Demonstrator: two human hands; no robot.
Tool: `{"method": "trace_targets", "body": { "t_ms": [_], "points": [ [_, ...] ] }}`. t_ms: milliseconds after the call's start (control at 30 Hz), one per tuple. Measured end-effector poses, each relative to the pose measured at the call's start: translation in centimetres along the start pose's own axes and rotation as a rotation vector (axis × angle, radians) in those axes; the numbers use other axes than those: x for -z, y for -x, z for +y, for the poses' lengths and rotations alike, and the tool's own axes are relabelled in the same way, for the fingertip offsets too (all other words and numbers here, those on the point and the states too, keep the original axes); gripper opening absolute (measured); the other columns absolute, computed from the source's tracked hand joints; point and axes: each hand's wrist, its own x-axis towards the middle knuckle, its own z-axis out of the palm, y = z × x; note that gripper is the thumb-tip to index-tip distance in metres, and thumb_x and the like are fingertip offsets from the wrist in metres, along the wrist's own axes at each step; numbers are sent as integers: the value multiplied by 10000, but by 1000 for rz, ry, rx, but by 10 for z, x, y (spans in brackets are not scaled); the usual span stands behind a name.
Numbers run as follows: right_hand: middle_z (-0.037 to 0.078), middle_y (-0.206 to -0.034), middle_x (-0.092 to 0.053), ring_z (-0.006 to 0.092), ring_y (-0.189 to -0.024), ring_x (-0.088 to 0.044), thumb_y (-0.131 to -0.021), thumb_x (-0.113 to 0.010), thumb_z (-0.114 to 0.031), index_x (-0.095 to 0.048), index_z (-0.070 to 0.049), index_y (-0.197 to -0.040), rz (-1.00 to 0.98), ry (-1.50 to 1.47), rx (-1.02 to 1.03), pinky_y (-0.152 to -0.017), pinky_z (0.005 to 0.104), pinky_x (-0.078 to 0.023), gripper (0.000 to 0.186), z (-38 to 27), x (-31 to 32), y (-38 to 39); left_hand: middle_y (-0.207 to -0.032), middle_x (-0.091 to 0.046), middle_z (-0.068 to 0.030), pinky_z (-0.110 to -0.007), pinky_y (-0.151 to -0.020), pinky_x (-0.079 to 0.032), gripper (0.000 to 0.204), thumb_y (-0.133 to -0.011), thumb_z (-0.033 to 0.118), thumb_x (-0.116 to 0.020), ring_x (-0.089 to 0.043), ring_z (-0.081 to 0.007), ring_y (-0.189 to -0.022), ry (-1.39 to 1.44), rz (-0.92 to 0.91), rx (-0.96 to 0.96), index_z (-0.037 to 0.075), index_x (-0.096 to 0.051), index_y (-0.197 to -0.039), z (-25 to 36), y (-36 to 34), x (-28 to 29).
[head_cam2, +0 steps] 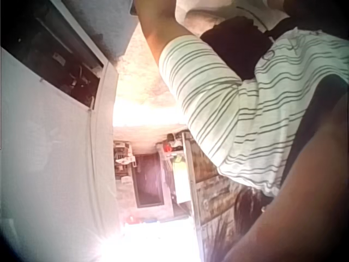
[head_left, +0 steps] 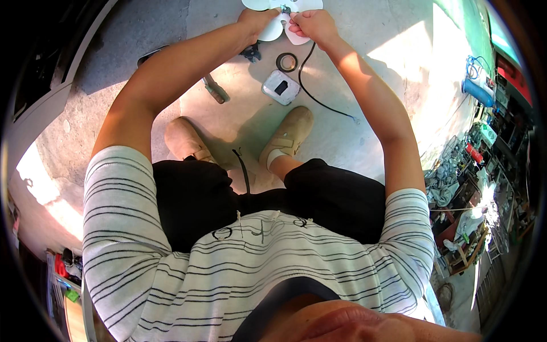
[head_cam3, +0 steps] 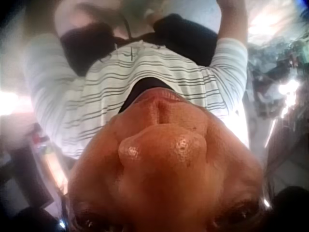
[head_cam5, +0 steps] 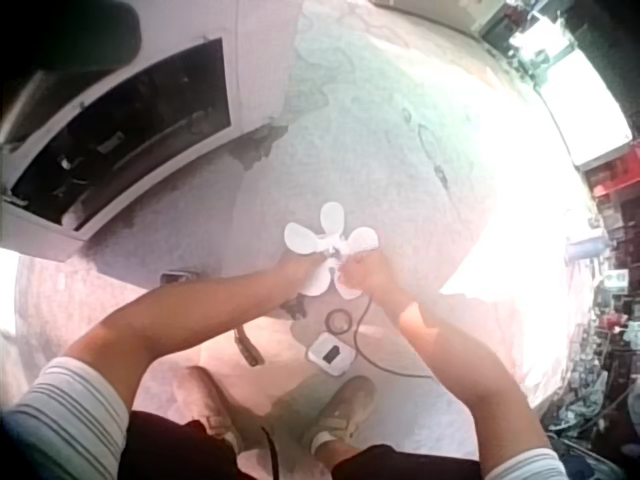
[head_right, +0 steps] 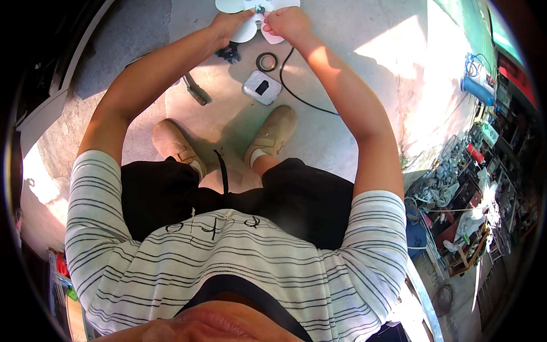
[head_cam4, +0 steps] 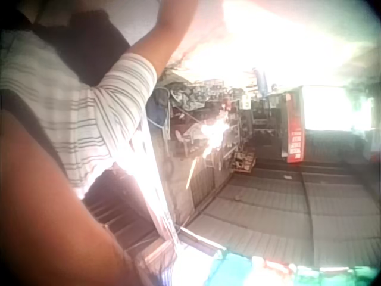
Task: The person takes a bag of screws from a box and then attaches a white fan blade to a motor using a screwdriver.
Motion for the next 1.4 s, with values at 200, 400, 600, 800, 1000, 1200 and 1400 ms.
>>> {"method": "trace_targets", "body": {
  "t_ms": [200, 400, 600, 800, 1000, 1200, 1400],
  "points": [
    [63, -813, -699, 86, -719, -644, -911, -642, -239, -696, 34, -938, -8, -239, 21, -640, 188, -522, 279, 6, -16, 0, -968, -618, -238, -612, -488, -508, 585, -844, 483, -620, -635, -479, -693, -85, 18, 152, 94, -511, -1268, 13, 24, 8],
    [71, -787, -689, 145, -708, -641, -880, -621, -299, -707, -27, -904, 107, 362, 379, -633, 263, -488, 287, 10, 16, -11, -1009, -626, -215, -608, -492, -501, 582, -842, 503, -630, -634, -459, -728, -31, -3, 68, 107, -536, -1258, 5, 15, 9],
    [168, -730, -676, 319, -699, -669, -812, -584, -286, -713, -48, -794, 144, 508, 486, -662, 434, -518, 271, 12, 19, -20, -978, -655, -163, -542, -526, -511, 532, -859, 479, -633, -651, -364, -761, -40, -19, 33, 104, -572, -1232, 3, 9, 6],
    [145, -727, -691, 265, -701, -686, -830, -578, -319, -714, -43, -789, 71, 435, 389, -664, 392, -529, 311, 3, 20, -25, -1005, -671, -129, -469, -599, -526, 472, -872, 409, -651, -656, -268, -783, 9, 17, -132, 72, -602, -1199, -26, -28, 11],
    [113, -682, -688, 191, -655, -668, -833, -597, -331, -718, -35, -774, -9, 390, 344, -627, 348, -517, 325, 7, 25, -24, -990, -665, -148, -510, -591, -525, 483, -867, 417, -654, -653, -315, -812, -9, 31, 22, 85, -592, -1212, -9, -8, 9],
    [54, -637, -663, 111, -596, -603, -864, -638, -278, -718, -27, -764, -92, 247, 261, -557, 300, -483, 282, 5, 19, -23, -1059, -623, -202, -644, -560, -488, 541, -866, 452, -641, -627, -449, -814, 42, 45, 46, 114, -537, -1275, -17, -17, 13],
    [43, -675, -671, 98, -590, -597, -882, -659, -241, -718, -21, -798, -144, 2, 198, -538, 264, -483, 243, 19, 20, -29, -1032, -620, -217, -670, -531, -477, 572, -861, 478, -631, -624, -482, -794, 20, 21, 141, 134, -509, -1301, 0, 2, 7]
  ]
}}
